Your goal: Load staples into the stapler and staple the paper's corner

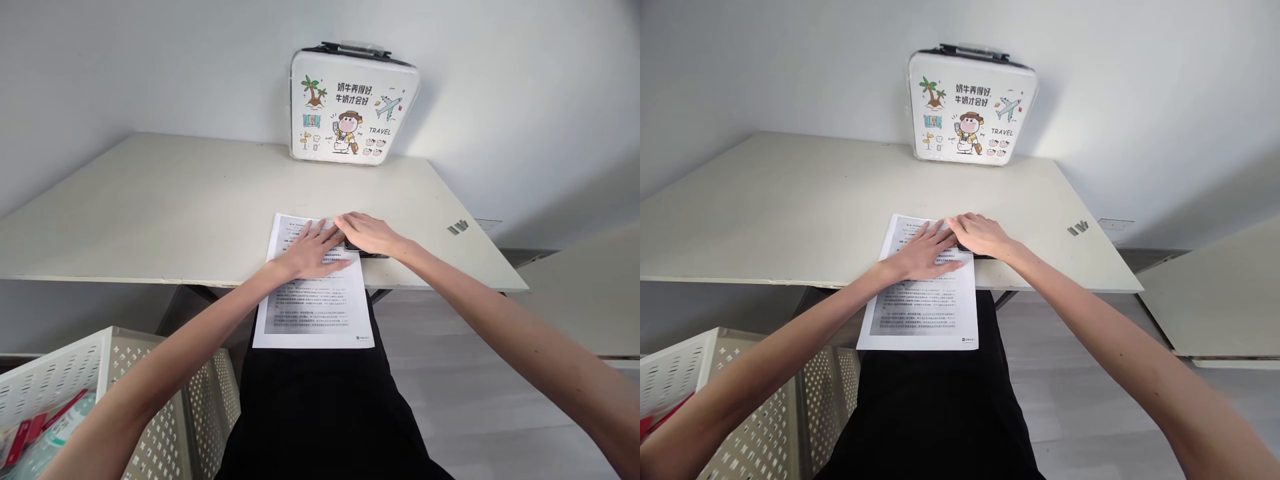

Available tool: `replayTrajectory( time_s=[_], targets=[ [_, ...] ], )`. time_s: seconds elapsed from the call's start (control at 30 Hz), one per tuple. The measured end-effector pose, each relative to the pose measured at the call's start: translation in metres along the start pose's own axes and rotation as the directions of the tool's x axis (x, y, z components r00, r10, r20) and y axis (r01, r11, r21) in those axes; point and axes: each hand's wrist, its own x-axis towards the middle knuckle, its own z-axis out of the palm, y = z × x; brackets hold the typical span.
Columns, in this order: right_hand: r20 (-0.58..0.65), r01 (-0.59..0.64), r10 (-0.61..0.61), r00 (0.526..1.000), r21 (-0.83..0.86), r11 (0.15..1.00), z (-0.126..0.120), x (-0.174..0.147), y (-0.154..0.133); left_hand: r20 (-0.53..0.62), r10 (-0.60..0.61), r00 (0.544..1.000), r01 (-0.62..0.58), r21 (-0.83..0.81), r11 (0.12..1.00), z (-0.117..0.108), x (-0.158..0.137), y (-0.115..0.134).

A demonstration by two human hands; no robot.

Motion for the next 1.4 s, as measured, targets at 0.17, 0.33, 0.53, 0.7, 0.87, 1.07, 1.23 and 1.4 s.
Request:
replayTrajectory(
  time_s=[0.17, 0.33, 0.53, 0.7, 0.87, 1.07, 1.23, 1.4],
  targets=[
    [-0.006, 0.034, -0.035, 0.999, -0.125, 0.992, 0.007, 0.004, 0.001, -0.014, 0.015, 1.0, -0.015, 0.004, 1.0, 0.003, 0.001, -0.002],
    [-0.086, -0.015, -0.006, 0.996, -0.237, 0.971, 0.019, 0.005, -0.008, -0.028, 0.012, 1.0, -0.012, 0.0, 1.0, 0.003, 0.0, -0.002],
    [-0.107, -0.01, -0.017, 0.994, -0.251, 0.968, 0.019, 0.009, -0.012, -0.028, -0.011, 1.0, 0.011, -0.002, 1.0, -0.001, -0.001, -0.001],
    [-0.209, 0.083, -0.074, 0.975, 0.036, 0.996, 0.007, -0.007, 0.005, -0.007, -0.022, 1.0, 0.022, 0.009, 1.0, -0.003, -0.007, -0.008],
    [-0.334, 0.25, -0.208, 0.919, 0.086, 0.965, 0.018, -0.048, 0.035, -0.001, -0.043, 0.999, 0.043, 0.036, 0.998, -0.009, -0.013, -0.025],
    [-0.405, 0.13, -0.073, 0.911, 0.115, 0.985, 0.036, -0.069, 0.072, -0.021, -0.056, 0.998, 0.057, 0.06, 0.997, -0.028, -0.029, -0.031],
    [-0.443, 0.04, 0.105, 0.89, 0.306, 0.951, 0.036, -0.092, 0.093, -0.104, -0.105, 0.989, 0.104, -0.018, 0.994, -0.049, -0.099, -0.041],
    [-0.457, 0.018, 0.261, 0.85, 0.52, 0.854, 0.033, -0.114, 0.104, -0.096, -0.185, 0.978, 0.177, -0.089, 0.98, -0.061, -0.164, -0.054]
  ],
)
